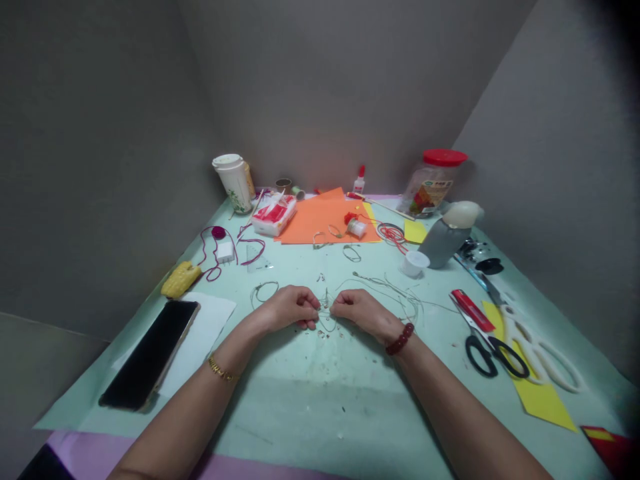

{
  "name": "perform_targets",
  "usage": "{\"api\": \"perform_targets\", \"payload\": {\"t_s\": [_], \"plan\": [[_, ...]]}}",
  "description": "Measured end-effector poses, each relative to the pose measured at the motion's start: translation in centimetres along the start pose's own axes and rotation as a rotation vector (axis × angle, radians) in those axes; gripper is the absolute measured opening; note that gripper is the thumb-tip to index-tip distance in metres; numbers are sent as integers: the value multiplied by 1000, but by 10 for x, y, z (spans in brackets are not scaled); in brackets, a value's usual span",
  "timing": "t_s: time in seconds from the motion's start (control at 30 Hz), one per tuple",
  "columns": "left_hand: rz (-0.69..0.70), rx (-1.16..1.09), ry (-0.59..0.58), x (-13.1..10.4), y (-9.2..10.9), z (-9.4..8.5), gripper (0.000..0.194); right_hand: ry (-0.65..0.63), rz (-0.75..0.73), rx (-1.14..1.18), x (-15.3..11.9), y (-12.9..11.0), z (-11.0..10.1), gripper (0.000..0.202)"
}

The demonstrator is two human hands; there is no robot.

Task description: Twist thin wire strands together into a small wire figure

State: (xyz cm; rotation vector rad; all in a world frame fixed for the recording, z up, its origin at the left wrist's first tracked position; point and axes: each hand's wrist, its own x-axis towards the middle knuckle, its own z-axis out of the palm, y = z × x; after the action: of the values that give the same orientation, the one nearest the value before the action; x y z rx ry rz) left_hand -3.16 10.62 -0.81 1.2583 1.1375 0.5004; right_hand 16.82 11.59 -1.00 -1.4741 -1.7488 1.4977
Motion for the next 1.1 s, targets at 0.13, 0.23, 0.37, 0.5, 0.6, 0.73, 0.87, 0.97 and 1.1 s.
{"api": "perform_targets", "payload": {"t_s": [0.13, 0.23, 0.37, 0.5, 0.6, 0.73, 0.87, 0.97, 1.1], "plan": [[46, 162, 78, -3, 2, -1, 15, -7, 18, 1, -2, -4, 0, 16], [86, 270, 112, -5, 5, 0, 18, -19, 24, 15, -4, -6, 0, 16], [159, 394, 221, -6, 8, -1, 17, -22, 48, 38, -5, -8, 1, 15], [133, 319, 263, -4, 8, 1, 17, -23, 45, 49, -6, -8, 1, 15], [125, 233, 243, -3, 9, 4, 20, -24, 29, 42, -5, -7, 1, 15], [156, 193, 192, -4, 11, 8, 22, -15, 15, 36, -4, -5, 1, 14], [238, 277, 278, -3, 11, 12, 17, -21, 10, 41, -3, -3, 2, 14], [253, 331, 361, 0, 8, 16, 14, -22, 4, 36, -2, -2, 2, 14], [180, 235, 361, 5, 1, 22, 13, -13, 4, 18, 0, 0, 2, 14]]}}
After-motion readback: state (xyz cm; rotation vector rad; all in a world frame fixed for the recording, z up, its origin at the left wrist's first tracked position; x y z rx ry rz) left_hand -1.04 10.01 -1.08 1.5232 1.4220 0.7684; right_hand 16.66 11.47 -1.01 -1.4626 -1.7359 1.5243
